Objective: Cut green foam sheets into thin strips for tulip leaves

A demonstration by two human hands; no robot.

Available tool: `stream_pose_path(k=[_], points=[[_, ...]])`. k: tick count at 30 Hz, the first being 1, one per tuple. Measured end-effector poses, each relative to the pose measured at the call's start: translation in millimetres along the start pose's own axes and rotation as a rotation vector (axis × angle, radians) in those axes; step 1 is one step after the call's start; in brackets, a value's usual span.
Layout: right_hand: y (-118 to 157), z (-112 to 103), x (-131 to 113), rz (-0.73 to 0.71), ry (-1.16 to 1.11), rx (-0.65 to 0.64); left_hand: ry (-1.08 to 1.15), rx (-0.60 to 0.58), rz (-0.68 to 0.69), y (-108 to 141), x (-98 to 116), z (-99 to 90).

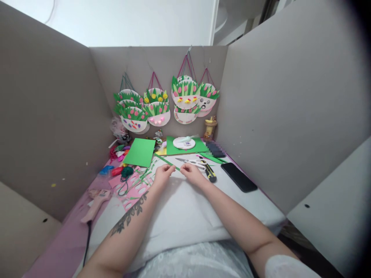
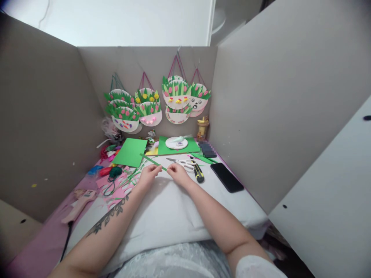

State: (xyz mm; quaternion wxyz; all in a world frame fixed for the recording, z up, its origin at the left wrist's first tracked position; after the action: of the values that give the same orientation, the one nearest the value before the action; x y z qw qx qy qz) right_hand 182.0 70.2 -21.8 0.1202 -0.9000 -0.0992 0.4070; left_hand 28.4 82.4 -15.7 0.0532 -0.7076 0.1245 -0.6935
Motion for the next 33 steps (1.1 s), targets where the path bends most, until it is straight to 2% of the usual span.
stream_pose_path(k=[2,5,8,11,15,19,23,28,33], points=[[-2.8,-8.5,7.6,0.033,0.135,0.016,0.001,0.035,-0.003,-1.8,-0.5,-6.9],[-9.3,-32.8,28.1,0.111,0.36,0.083,0.013,0.091,-0.003,-4.6,-2.1,-15.6],[-14.4,-51.8,51.3,0.202,0.542,0.109,0.03,0.11,-0.002,-6.0,-4.7,-17.0],[-17.2,-54.9,67.1,0.257,0.642,0.068,0.047,0.118,-0.005,-5.9,-6.6,-16.0],[-19.0,-51.8,70.8,0.274,0.651,0.042,0.077,0.14,-0.019,-5.5,-5.7,-17.9],[-18.6,-55.8,62.9,0.269,0.537,0.107,0.12,0.173,-0.046,-7.0,-3.7,-23.3],[-14.0,-48.8,54.4,0.259,0.264,0.114,0.181,0.24,-0.065,-8.4,-2.8,-32.1],[-1.6,-11.7,37.0,0.251,-0.152,-0.093,0.241,0.304,-0.078,-6.9,0.8,-41.4],[12.5,17.9,13.2,0.231,-0.379,-0.318,0.275,0.332,-0.075,-6.7,4.9,-45.9]])
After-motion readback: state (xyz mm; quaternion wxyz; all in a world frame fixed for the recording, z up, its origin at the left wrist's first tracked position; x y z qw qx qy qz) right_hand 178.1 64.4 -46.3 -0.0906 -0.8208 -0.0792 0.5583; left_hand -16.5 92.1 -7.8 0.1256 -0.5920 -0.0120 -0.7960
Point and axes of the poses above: each hand's wrist, its own y-axis away from the middle knuckle, its own z-axis out of the palm, x = y × z, the point moved 8 cm from there along -y, towards the middle knuckle, and after that the axes turned 11 degrees about y, right-handed, at the moved point
